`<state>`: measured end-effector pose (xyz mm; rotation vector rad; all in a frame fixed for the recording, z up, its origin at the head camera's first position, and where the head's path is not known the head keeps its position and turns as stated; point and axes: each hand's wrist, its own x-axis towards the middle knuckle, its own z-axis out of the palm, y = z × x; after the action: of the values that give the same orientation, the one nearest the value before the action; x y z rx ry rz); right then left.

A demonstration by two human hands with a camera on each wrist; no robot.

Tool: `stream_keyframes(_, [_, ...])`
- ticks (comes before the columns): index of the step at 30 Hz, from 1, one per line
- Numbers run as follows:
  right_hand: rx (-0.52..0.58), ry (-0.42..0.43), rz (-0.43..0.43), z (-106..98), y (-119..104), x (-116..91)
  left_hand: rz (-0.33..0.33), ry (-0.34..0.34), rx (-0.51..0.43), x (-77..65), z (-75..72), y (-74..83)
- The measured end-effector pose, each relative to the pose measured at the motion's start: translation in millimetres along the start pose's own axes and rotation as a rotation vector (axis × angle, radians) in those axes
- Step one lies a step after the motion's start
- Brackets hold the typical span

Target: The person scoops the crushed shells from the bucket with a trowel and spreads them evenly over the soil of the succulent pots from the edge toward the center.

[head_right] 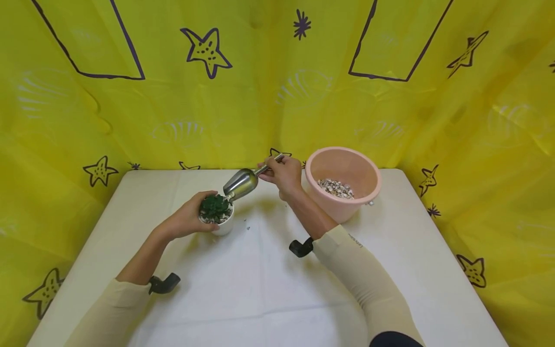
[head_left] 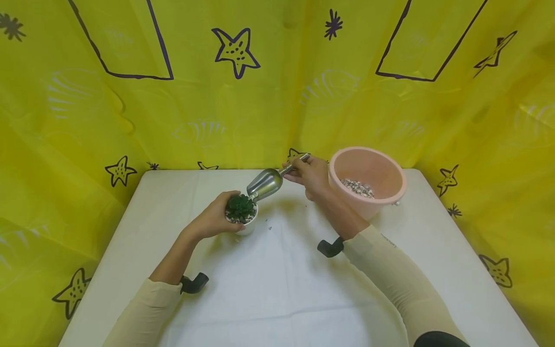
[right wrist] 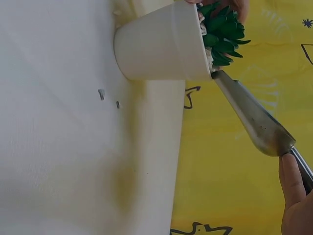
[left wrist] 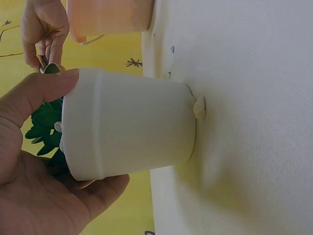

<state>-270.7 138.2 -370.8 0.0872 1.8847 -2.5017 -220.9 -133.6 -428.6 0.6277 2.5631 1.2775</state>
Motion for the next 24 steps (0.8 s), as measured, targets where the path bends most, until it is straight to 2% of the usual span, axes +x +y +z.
stream_keyframes(12, [-0.007,-0.019,-0.087,3.9,2.3,-2.0,0.009,0.0,-0.018,-1.2,0.0,0.6])
stream_keyframes(18, [0.004,-0.032,-0.109,4.8,2.0,-3.9,-0.01,-0.004,-0.019,-0.9,0.6,-0.2])
stream_keyframes(24, [0.013,-0.034,-0.119,4.8,1.5,-3.7,0.017,0.0,-0.019,-0.5,0.1,-0.5])
